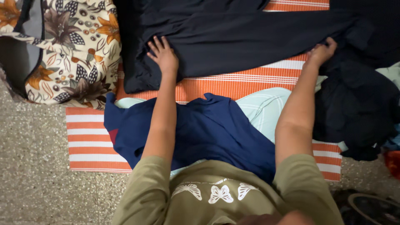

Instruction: The person folds a grey t-shirt and a pair of black pants by hand on a mat and places the shirt into a floral bag.

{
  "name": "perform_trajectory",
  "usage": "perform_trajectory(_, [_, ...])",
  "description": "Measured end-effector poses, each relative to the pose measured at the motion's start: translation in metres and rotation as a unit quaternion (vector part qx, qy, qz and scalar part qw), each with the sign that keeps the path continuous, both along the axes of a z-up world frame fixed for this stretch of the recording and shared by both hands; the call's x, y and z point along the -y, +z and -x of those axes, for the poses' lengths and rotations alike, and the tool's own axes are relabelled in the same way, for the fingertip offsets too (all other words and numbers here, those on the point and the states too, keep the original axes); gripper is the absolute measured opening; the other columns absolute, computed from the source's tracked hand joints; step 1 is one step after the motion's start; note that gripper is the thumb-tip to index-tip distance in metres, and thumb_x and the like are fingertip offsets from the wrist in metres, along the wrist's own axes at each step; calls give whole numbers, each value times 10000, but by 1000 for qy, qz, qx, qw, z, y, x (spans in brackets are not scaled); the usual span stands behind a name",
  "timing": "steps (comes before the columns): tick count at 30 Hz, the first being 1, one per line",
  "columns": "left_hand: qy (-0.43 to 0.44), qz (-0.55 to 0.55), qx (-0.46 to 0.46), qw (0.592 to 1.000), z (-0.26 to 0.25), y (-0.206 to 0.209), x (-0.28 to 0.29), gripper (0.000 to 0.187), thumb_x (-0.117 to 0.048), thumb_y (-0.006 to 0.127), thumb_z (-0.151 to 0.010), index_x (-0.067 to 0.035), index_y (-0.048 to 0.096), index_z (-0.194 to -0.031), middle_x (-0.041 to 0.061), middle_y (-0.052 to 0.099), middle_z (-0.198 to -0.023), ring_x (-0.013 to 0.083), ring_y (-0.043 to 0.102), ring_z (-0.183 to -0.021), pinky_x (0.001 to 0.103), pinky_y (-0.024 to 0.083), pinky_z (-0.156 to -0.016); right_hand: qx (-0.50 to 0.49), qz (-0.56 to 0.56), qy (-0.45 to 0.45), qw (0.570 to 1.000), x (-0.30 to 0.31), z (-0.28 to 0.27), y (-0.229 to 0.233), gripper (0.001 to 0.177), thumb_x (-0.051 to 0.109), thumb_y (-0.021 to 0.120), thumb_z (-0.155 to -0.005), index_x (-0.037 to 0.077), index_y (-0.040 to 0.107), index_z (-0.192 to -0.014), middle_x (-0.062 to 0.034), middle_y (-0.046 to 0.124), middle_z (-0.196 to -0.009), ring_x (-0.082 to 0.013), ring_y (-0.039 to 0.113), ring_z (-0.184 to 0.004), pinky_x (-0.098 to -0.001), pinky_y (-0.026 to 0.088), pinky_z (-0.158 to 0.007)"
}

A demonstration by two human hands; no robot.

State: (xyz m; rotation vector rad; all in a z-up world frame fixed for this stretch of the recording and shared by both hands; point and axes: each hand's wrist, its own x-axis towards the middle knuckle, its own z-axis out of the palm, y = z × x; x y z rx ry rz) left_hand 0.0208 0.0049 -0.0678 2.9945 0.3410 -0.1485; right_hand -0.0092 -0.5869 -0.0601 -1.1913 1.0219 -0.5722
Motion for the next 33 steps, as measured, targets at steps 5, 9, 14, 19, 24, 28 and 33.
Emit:
perform_trajectory(5, [-172,84,11,982,18,21,65,700,-374,616,-1022,-173,336,-1631,141,145,-1723,402,96,-1600,699,114,-1244,-32,359,-45,932,31,-4,-9,475,-24,597,-925,205,647,-1338,-106,677,-1278,-231,681,-1070,-335,590,-895])
perform_trajectory(9, [-264,107,-19,958,47,26,95,743,-505,576,-1009,-190,304,-1624,126,114,-1709,417,70,-1565,722,105,-1192,-18,79,4,997,40,4,8,507,97,629,-932,264,555,-1405,-91,616,-1377,-234,658,-1038,-359,579,-820])
perform_trajectory(14, [-312,70,-16,947,53,24,92,750,-577,510,-1023,-217,294,-1644,109,121,-1722,405,85,-1573,708,123,-1198,10,-61,67,996,87,15,32,464,330,615,-954,277,532,-1408,-43,570,-1415,-227,613,-973,-395,615,-801])
perform_trajectory(19, [-327,60,-19,943,50,26,88,768,-608,494,-1017,-215,288,-1645,108,139,-1715,402,101,-1569,706,127,-1200,97,141,-102,980,161,34,49,434,419,758,-927,66,740,-1179,-89,770,-974,-189,650,-810,-382,588,-664])
perform_trajectory(24, [-335,60,-10,940,51,25,85,757,-597,490,-1032,-200,295,-1647,111,146,-1718,401,102,-1573,707,127,-1200,0,165,-118,979,193,73,64,442,420,723,-972,107,650,-1276,-102,752,-1011,-218,688,-780,-380,632,-654])
perform_trajectory(28, [-336,51,-11,940,52,27,86,755,-580,506,-1036,-178,305,-1643,131,137,-1721,416,95,-1572,711,114,-1190,-69,50,-6,996,183,82,73,460,420,695,-1008,139,579,-1354,-113,736,-1041,-240,718,-756,-377,666,-647])
perform_trajectory(33, [-452,99,-31,886,60,52,101,804,-596,548,-975,-177,318,-1621,122,176,-1702,374,120,-1573,676,100,-1223,-141,48,52,987,127,65,60,543,414,702,-1053,154,450,-1459,-180,716,-1171,-316,750,-931,-418,680,-779])
